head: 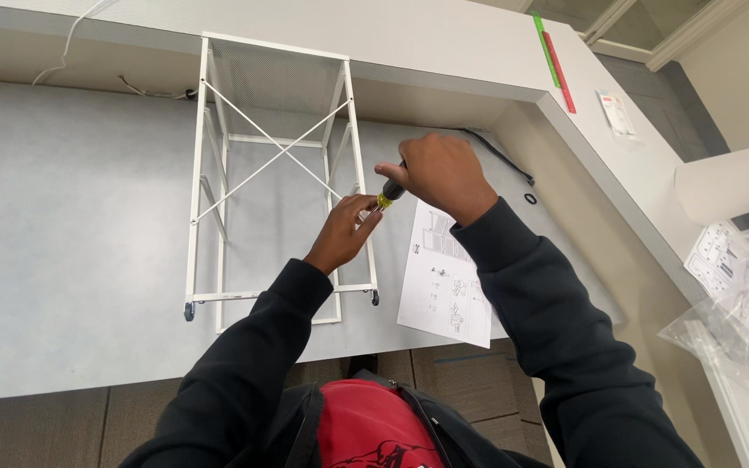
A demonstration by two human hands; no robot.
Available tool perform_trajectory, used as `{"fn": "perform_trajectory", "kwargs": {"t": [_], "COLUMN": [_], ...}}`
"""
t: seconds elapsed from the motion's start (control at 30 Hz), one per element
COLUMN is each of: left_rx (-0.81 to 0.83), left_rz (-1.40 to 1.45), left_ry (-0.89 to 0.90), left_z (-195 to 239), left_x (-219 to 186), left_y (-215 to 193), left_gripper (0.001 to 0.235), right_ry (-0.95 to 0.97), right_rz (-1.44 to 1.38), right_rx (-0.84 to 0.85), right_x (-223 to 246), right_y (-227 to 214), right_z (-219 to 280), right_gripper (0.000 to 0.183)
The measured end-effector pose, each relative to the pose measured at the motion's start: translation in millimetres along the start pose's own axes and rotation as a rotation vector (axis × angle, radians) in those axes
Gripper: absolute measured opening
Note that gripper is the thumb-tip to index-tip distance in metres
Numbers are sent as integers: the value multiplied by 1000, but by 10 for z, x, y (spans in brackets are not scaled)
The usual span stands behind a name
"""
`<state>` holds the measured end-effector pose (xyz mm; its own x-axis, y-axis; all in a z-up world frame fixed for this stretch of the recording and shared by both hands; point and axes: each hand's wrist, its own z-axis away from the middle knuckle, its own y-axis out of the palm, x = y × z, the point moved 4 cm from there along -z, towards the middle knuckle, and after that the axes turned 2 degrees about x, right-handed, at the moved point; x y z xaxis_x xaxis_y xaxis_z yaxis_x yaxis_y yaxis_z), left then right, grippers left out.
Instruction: The person assembles a white metal mesh shelving unit on a gray countertop. They use a red-handled screwdriver to tighten screws on the frame, attach wheels, and install diagonal support bars, following a printed instruction sheet.
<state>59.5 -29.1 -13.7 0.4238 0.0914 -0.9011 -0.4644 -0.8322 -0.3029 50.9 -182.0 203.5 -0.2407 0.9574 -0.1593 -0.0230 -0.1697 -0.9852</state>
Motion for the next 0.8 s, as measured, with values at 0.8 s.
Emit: {"fn": "perform_trajectory", "kwargs": {"t": [0.8], "left_rx": [-20], "left_rz": [-59], "left_ry": [33], "left_z": [82], "left_x": [-179], "left_y": [-272], "left_gripper": [27], "right_ry": [316], "right_rz": [-1419], "right_rx": [-712], "right_x": [-1211], "right_y": [999], "right_z": [1325], "right_gripper": [44]}}
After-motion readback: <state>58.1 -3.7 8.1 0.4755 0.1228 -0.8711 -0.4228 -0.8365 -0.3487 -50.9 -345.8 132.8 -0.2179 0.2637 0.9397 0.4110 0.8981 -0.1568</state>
